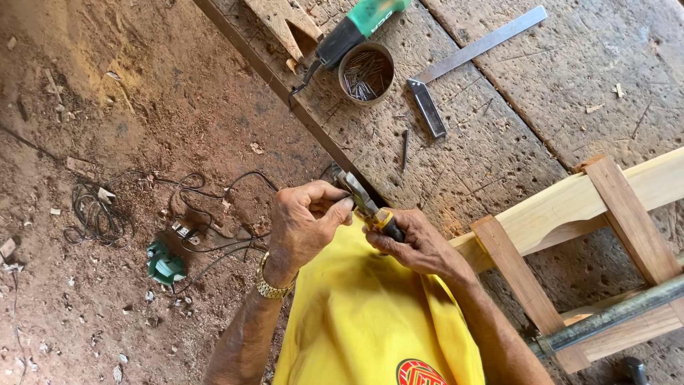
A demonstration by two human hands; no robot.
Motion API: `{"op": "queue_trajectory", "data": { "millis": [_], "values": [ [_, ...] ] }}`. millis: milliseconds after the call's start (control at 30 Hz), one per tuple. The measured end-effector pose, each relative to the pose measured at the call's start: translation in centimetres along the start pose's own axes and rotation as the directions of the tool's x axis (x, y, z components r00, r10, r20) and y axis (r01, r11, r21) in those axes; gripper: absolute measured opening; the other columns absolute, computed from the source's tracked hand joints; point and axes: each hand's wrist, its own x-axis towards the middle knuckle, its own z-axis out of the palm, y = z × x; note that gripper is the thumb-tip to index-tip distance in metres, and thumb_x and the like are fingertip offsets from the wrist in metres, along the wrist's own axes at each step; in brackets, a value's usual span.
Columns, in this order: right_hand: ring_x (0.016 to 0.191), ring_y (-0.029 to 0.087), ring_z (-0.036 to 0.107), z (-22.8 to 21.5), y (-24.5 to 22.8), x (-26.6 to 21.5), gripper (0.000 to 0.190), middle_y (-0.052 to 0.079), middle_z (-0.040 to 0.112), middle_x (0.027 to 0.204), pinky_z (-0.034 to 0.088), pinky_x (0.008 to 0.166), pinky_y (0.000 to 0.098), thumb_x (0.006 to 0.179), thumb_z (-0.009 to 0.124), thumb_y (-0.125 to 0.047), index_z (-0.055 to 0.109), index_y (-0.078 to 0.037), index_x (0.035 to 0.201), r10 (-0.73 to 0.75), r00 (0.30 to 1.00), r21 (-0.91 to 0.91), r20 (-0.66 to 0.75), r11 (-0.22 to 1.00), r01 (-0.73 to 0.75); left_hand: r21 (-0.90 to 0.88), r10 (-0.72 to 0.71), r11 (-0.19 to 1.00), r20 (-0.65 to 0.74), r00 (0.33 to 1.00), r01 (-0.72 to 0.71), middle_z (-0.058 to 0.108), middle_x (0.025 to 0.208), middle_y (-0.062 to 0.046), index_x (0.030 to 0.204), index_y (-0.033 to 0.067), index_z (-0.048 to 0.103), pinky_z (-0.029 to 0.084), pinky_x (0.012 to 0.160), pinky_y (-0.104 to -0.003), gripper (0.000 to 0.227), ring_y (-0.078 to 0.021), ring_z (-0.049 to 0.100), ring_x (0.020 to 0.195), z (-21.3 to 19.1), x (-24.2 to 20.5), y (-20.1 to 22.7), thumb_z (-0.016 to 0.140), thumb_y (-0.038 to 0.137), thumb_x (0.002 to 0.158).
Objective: The person uses pliers to bend nails and then hammers them into a wooden frame clamped to a workbench. The task involves repetitive bending of nails and driving them into the wood to secure the structure.
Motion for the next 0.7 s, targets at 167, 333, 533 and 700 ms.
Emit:
{"op": "queue_trajectory", "data": {
  "millis": [167, 333, 533, 700],
  "values": [
    [0.058, 0.019, 0.062, 0.4, 0.7, -0.2, 0.019, 0.007, 0.061, 0.066, 0.052, 0.055, 0.0326, 0.096, 0.071, -0.021, 0.066, -0.009, 0.083, -0.020, 1.000, -0.044, -0.016, 0.999, 0.019, 0.020, -0.017, 1.000, 0.023, 1.000, 0.016, 0.074, 0.065, -0.013, 0.092, -0.0020, 0.077, 0.061, 0.059, -0.024, 0.010, -0.0152, 0.076, 0.064, -0.3, 0.2, -0.1, 0.076, 0.007, 0.086],
    [0.057, 0.020, 0.061, 0.6, 0.9, -0.1, 0.018, 0.006, 0.060, 0.065, 0.052, 0.054, 0.0337, 0.095, 0.071, -0.022, 0.065, -0.009, 0.083, -0.021, 0.999, -0.086, -0.027, 0.996, 0.019, 0.031, -0.018, 0.999, 0.048, 0.999, 0.016, 0.073, 0.064, -0.011, 0.090, -0.0005, 0.077, 0.060, 0.059, -0.023, 0.009, -0.0142, 0.075, 0.063, -0.6, 0.6, -0.4, 0.075, 0.007, 0.086],
    [0.056, 0.025, 0.064, 0.7, 4.9, 1.6, 0.017, 0.008, 0.062, 0.066, 0.054, 0.053, 0.0363, 0.093, 0.071, -0.024, 0.062, -0.010, 0.098, -0.072, 0.988, -0.183, -0.134, 0.982, 0.046, 0.049, 0.033, 0.998, 0.077, 0.997, -0.037, 0.074, 0.067, -0.011, 0.091, 0.0039, 0.079, 0.060, 0.062, -0.024, 0.007, -0.0149, 0.076, 0.066, -0.7, 2.4, -1.8, 0.076, 0.008, 0.087],
    [0.070, 0.048, 0.063, -1.2, 8.3, 5.6, 0.054, 0.013, 0.047, 0.097, 0.054, 0.058, 0.0565, 0.089, 0.066, -0.023, 0.049, -0.018, 0.140, -0.148, 0.970, -0.570, -0.194, 0.821, 0.011, -0.001, 0.176, 0.984, 0.054, 0.983, -0.176, 0.073, 0.074, -0.011, 0.096, 0.0013, 0.077, 0.060, 0.066, -0.028, 0.009, -0.0161, 0.075, 0.071, -0.4, 6.7, -4.9, 0.077, 0.005, 0.088]
  ]
}}
